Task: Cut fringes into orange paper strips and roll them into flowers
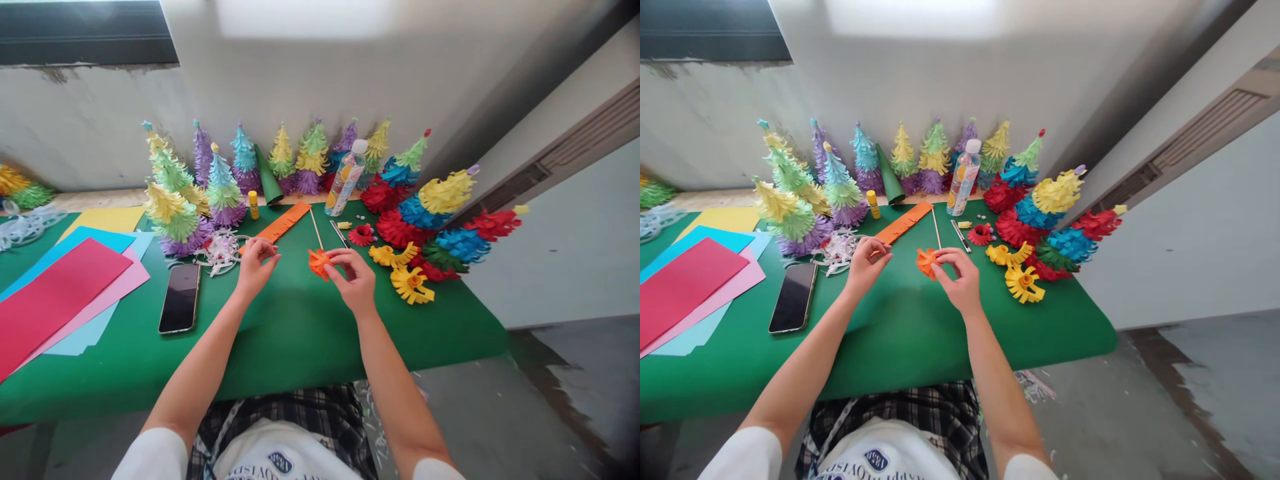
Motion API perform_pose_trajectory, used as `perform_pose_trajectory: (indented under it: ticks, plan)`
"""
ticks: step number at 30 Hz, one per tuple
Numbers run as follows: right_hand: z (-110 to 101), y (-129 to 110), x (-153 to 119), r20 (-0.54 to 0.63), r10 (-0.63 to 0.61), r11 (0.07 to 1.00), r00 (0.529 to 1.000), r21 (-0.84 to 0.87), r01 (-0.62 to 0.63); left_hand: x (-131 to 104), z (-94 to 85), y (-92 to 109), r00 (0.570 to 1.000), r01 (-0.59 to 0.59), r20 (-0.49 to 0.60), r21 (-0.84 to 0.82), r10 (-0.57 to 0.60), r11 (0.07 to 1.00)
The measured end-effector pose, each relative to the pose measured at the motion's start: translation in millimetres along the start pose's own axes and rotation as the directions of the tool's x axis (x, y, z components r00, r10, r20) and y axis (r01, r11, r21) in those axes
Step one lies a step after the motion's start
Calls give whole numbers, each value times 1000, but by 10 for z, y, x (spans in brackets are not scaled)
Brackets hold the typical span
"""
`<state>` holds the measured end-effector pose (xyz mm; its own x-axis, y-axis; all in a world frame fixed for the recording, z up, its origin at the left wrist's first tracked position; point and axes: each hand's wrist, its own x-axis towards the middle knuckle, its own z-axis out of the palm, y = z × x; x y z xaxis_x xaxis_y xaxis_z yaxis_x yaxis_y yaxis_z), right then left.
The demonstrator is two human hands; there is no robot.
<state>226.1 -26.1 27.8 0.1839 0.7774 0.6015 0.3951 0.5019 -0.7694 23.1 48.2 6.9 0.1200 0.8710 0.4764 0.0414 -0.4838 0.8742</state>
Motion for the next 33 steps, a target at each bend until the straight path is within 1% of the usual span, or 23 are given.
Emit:
perform_pose_trajectory:
  ticks: [2, 3, 4, 5, 6, 8, 9, 12, 13, 14, 17, 19, 21, 23, 25, 27, 29, 31, 33]
  plan:
    - [-124, -23, -114, -162, 25, 1000, 986, 22, -22, -4, 3, -4, 1000, 6, -23, 36, -5, 999]
    - [-203, -30, -180, -241, 15, 1000, 970, -5, -17, -6, 6, -5, 999, 9, -33, 54, -7, 999]
    - [-297, -31, -253, -329, -4, 999, 944, -43, -10, -7, 7, -6, 999, 10, -42, 69, -7, 998]
    - [-402, -25, -329, -425, -17, 996, 905, -84, -21, -7, 8, -7, 999, 10, -50, 83, -6, 997]
    - [-519, -11, -406, -526, -30, 990, 850, -130, -45, -6, 8, -7, 998, 10, -57, 95, -4, 995]
    - [-770, 45, -552, -693, -51, 964, 719, -221, -146, -4, 7, -8, 998, 7, -68, 114, 1, 993]
    - [-896, 84, -616, -734, -62, 945, 676, -261, -196, -3, 7, -9, 997, 6, -73, 123, 3, 992]
    - [-1223, 222, -753, -771, -56, 847, 634, -373, -379, -4, 6, -12, 997, 1, -77, 146, 11, 989]
    - [-1305, 269, -780, -768, -49, 811, 639, -404, -423, -4, 6, -12, 997, -1, -76, 153, 13, 988]
    - [-1373, 314, -799, -773, -58, 780, 632, -430, -454, -5, 5, -12, 997, -3, -74, 161, 16, 987]
    - [-1498, 436, -826, -783, -89, 698, 615, -490, -523, -4, 1, -6, 998, -10, -65, 185, 22, 983]
    - [-1536, 508, -833, -789, -77, 670, 610, -494, -554, -3, -3, -1, 998, -13, -61, 200, 25, 980]
    - [-1555, 571, -841, -789, -40, 673, 613, -475, -567, -1, -5, 3, 998, -15, -59, 215, 28, 977]
    - [-1565, 623, -851, -770, 14, 679, 638, -461, -571, 0, -8, 5, 998, -18, -56, 229, 32, 973]
    - [-1577, 667, -861, -730, 65, 669, 680, -474, -573, 1, -11, 5, 998, -23, -50, 242, 36, 970]
    - [-1595, 707, -872, -688, 91, 647, 720, -509, -568, 1, -14, 1, 998, -29, -44, 256, 41, 966]
    - [-1621, 739, -889, -663, 76, 632, 745, -546, -550, 0, -15, -5, 998, -35, -42, 271, 49, 962]
    - [-1646, 751, -913, -639, 32, 610, 768, -597, -522, -2, -12, -11, 997, -43, -44, 291, 58, 956]
    - [-1651, 722, -940, -629, -55, 567, 775, -659, -495, 1, -12, -18, 997, -51, -42, 319, 68, 947]
